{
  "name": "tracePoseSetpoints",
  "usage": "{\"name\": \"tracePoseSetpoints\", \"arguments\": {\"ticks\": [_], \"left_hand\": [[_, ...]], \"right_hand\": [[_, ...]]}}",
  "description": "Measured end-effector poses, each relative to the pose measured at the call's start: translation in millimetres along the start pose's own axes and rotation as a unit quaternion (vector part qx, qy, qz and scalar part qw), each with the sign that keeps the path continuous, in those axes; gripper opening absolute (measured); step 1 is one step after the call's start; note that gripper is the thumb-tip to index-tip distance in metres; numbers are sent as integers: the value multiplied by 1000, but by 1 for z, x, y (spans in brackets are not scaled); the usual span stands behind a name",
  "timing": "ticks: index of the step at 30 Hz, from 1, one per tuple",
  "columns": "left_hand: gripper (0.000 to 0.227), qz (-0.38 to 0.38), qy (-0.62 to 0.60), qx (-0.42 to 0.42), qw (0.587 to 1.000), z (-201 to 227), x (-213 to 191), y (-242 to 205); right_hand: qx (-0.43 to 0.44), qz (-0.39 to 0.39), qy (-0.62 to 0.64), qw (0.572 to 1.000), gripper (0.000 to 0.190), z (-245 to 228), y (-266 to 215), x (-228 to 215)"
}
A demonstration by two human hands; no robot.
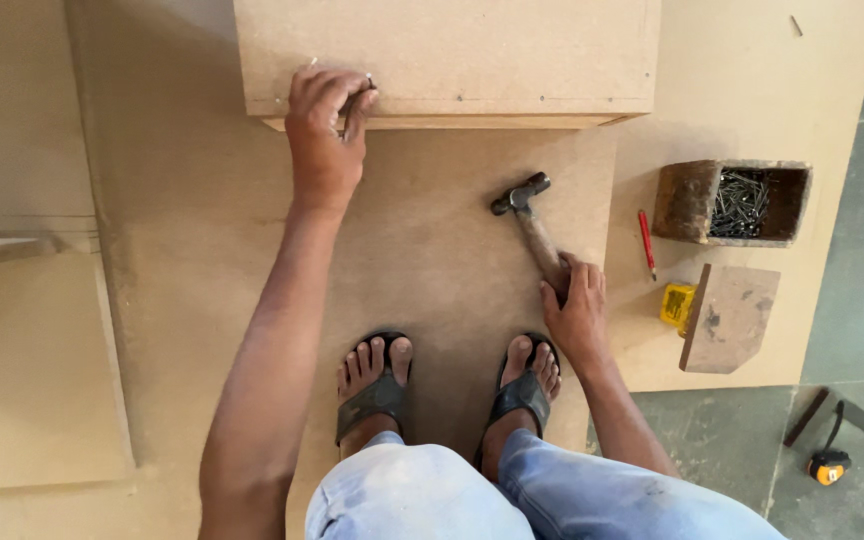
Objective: The person hammers nails into a wooden drawer using a hammer. They repeatedly pick nails from a container, position them on the drawer edge, and strike them until flush. The drawer remains on the floor throughout the process.
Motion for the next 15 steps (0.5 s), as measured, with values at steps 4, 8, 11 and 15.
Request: {"name": "tracePoseSetpoints", "arguments": {"ticks": [4, 8, 11, 15], "left_hand": [[12, -25, -7, -29, 999, -3, 2, -1], [11, -16, 6, -18, 1000, -6, 6, -1], [11, -23, -5, -31, 999, -8, 7, -2], [11, -23, 10, -23, 999, -10, 7, -4]], "right_hand": [[4, 5, 2, 1000, 48, 1, 0, 2], [25, -3, 4, 1000, 47, 2, 0, 2], [22, -2, 4, 1000, 47, 1, -1, 1], [19, 9, 6, 1000, 46, 4, -3, 3]]}}
Point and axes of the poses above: each hand's wrist, its own y-axis towards the middle knuckle, its own x-axis out of the palm, z = x × y, the point moved 3 cm from there along y, towards the middle knuckle, and after that the axes turned 8 degrees about y, right-handed, at the moved point
